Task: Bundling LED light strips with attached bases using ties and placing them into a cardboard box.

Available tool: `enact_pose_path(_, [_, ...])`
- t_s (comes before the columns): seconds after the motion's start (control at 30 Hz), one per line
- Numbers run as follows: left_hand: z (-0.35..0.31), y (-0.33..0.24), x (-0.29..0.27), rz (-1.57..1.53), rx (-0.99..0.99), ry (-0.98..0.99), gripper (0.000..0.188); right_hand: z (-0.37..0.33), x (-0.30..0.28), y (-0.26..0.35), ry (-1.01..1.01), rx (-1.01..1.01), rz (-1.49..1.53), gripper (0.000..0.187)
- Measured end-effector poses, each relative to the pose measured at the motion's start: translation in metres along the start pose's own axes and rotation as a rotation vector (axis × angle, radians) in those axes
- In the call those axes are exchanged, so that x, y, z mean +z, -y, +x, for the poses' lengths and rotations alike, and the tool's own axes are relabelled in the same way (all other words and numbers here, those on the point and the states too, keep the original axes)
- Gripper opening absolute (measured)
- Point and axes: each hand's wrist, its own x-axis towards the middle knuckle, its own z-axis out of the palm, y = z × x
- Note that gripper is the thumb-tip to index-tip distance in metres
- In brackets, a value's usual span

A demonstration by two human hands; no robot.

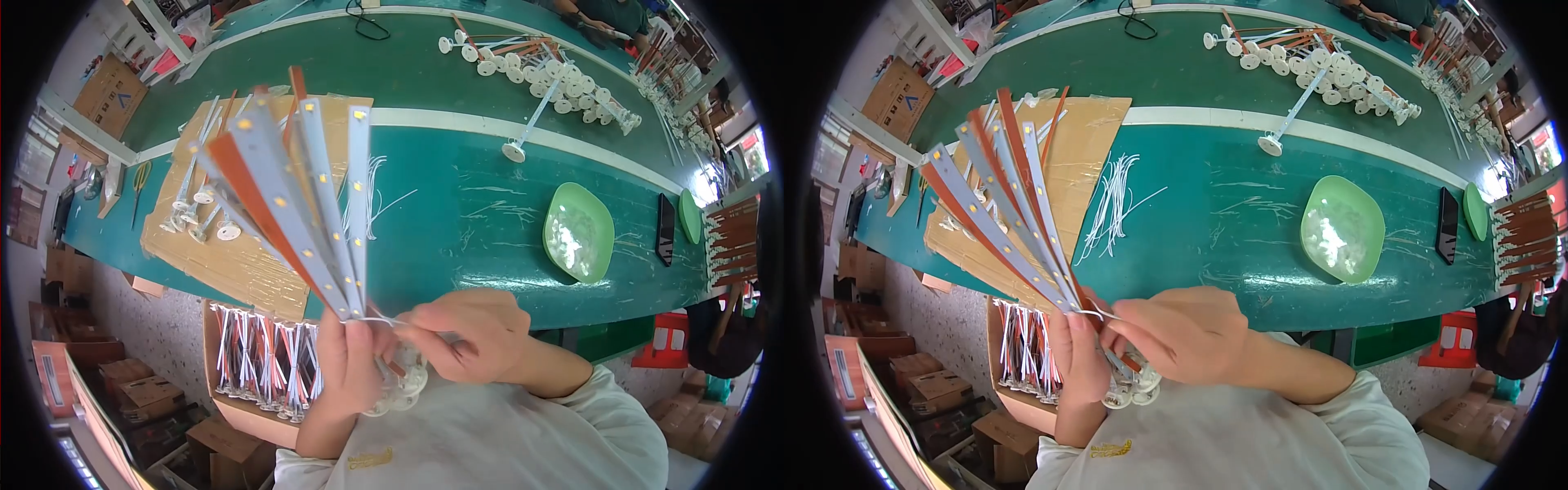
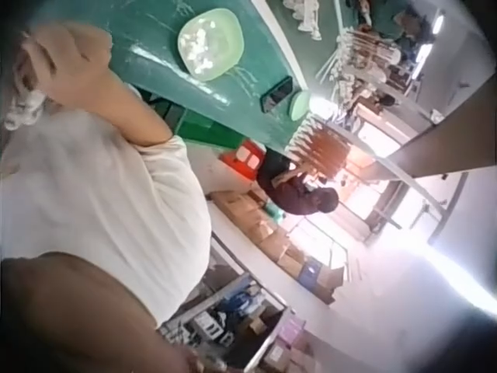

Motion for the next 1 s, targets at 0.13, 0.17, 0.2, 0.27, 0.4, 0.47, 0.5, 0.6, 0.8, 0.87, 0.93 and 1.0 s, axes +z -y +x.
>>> enact_pose_path(0.13, [0.003,0.004,0.0,0.431,0.136,0.017,0.022,-0.006,-0.001,0.003,0.153,-0.169,-0.029,0.02])
enact_pose_path(0.17, [0.004,-0.001,0.001,0.424,0.131,0.052,0.017,-0.004,0.0,0.007,0.121,-0.231,-0.052,0.021])
enact_pose_path(0.2, [0.004,-0.002,0.001,0.424,0.13,0.055,0.017,-0.003,0.001,0.01,0.089,-0.293,-0.073,0.022])
enact_pose_path(0.27, [0.005,-0.001,-0.004,0.381,0.19,0.052,0.019,0.001,0.003,0.01,0.055,-0.243,0.003,0.017])
enact_pose_path(0.4, [-0.002,0.002,-0.015,0.183,0.066,0.158,0.031,0.02,-0.018,0.02,0.248,0.178,-0.054,0.006])
enact_pose_path(0.47, [-0.004,-0.011,-0.006,0.249,-0.031,0.139,0.026,0.02,-0.014,0.008,0.384,0.233,0.085,0.005])
enact_pose_path(0.5, [-0.005,-0.011,-0.006,0.225,-0.045,0.149,0.026,0.019,-0.013,0.003,0.525,0.282,0.226,0.006])
enact_pose_path(0.6, [-0.007,-0.01,-0.014,0.096,-0.067,0.231,0.025,0.015,-0.012,-0.004,0.552,0.407,0.504,0.008])
enact_pose_path(0.8, [-0.008,-0.003,-0.021,-0.528,-0.353,0.267,0.033,0.009,-0.012,-0.012,0.466,-0.267,-0.282,0.013])
enact_pose_path(0.87, [-0.005,0.0,-0.025,0.021,-0.204,0.256,0.033,0.009,-0.01,-0.013,0.39,-0.26,-0.336,0.016])
enact_pose_path(0.93, [-0.007,0.001,-0.017,0.025,-0.233,0.202,0.034,0.006,-0.008,-0.014,0.321,-0.246,-0.39,0.019])
enact_pose_path(1.0, [-0.006,0.003,-0.011,0.0,-0.204,0.148,0.035,0.001,-0.005,-0.017,0.312,-0.271,-0.341,0.021])
